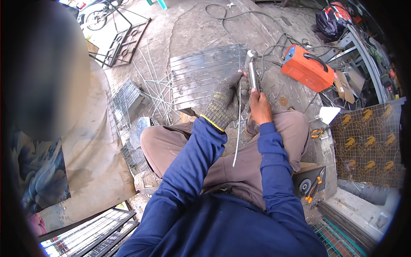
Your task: Straighten a series of thin metal rods using a hammer on a flat surface.
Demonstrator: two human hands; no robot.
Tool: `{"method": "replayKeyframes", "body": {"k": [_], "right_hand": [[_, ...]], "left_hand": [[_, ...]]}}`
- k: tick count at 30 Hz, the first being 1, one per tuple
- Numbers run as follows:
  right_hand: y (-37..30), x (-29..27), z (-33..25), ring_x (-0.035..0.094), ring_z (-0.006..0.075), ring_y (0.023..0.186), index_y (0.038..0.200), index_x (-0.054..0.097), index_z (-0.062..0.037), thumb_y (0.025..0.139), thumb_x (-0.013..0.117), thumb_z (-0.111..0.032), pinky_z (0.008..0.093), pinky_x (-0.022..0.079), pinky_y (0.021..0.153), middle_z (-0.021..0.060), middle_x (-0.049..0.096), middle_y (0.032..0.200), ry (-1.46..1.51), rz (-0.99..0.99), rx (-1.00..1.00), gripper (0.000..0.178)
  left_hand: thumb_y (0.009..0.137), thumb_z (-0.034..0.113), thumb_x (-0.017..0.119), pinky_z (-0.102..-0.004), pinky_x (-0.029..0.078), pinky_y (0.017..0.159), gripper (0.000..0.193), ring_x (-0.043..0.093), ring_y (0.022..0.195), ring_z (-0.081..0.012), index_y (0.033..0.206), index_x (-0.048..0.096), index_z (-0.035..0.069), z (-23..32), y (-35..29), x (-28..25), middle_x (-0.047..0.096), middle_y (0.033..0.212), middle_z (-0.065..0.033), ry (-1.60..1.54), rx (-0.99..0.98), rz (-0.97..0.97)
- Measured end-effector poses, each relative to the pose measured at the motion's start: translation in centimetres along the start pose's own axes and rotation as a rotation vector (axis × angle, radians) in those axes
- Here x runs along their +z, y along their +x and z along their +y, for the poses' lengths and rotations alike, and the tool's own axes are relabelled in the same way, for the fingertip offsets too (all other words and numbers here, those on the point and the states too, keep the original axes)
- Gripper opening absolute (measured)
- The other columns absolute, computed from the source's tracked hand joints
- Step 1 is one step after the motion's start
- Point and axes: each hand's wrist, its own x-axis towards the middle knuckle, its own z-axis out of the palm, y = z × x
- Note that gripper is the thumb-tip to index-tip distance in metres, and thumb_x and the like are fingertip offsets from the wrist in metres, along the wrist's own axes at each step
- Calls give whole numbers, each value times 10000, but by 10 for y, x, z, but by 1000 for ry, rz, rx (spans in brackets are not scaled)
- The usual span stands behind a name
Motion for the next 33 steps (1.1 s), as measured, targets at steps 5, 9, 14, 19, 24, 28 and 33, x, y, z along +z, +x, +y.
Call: {"method": "replayKeyframes", "body": {"k": [5,9,14,19,24,28,33], "right_hand": [[0,1,-1,589,518,978,958,593,59,1014,400,-511,538,443,866,348,629,987,-15,17,-35,605],[1,2,2,580,516,999,957,588,60,1013,401,-505,540,438,876,349,625,1008,-1,-15,-16,597],[2,4,10,583,514,1006,989,582,49,1014,391,-517,537,444,878,344,628,1022,-8,-37,0,598],[1,3,8,582,513,1020,1021,579,31,1012,382,-535,534,446,882,343,626,1043,-1,-82,61,600],[0,7,11,581,514,1013,1002,574,41,1008,390,-550,533,443,876,346,621,1038,81,-53,69,619],[-2,8,9,579,513,1004,993,574,43,1007,405,-544,533,441,870,345,622,1018,56,-27,10,612],[-3,7,11,595,483,910,941,580,40,1004,425,-539,510,446,814,303,631,918,71,-7,-27,603]], "left_hand": [[997,204,590,-233,527,517,134,644,653,-91,1011,633,78,-13,18,-65,655,779,25,288,-29,-164],[988,217,602,-260,537,547,152,654,680,-117,1016,650,76,-25,29,-103,691,891,-5,357,-15,30],[991,216,598,-263,526,533,133,640,672,-116,995,640,89,-29,27,-125,665,845,0,399,-39,55],[1002,217,566,-266,486,489,113,613,629,-110,1015,592,108,-31,25,-119,628,797,3,535,17,69],[1011,233,543,-253,462,482,122,594,609,-107,1016,574,115,-32,25,-119,621,793,-1,567,25,92],[1007,242,550,-245,460,487,132,583,603,-99,1002,575,113,-30,24,-122,630,793,-8,619,77,100],[989,247,594,-229,465,468,146,616,608,-106,1045,585,113,-34,26,-120,663,809,-16,700,126,155]]}}
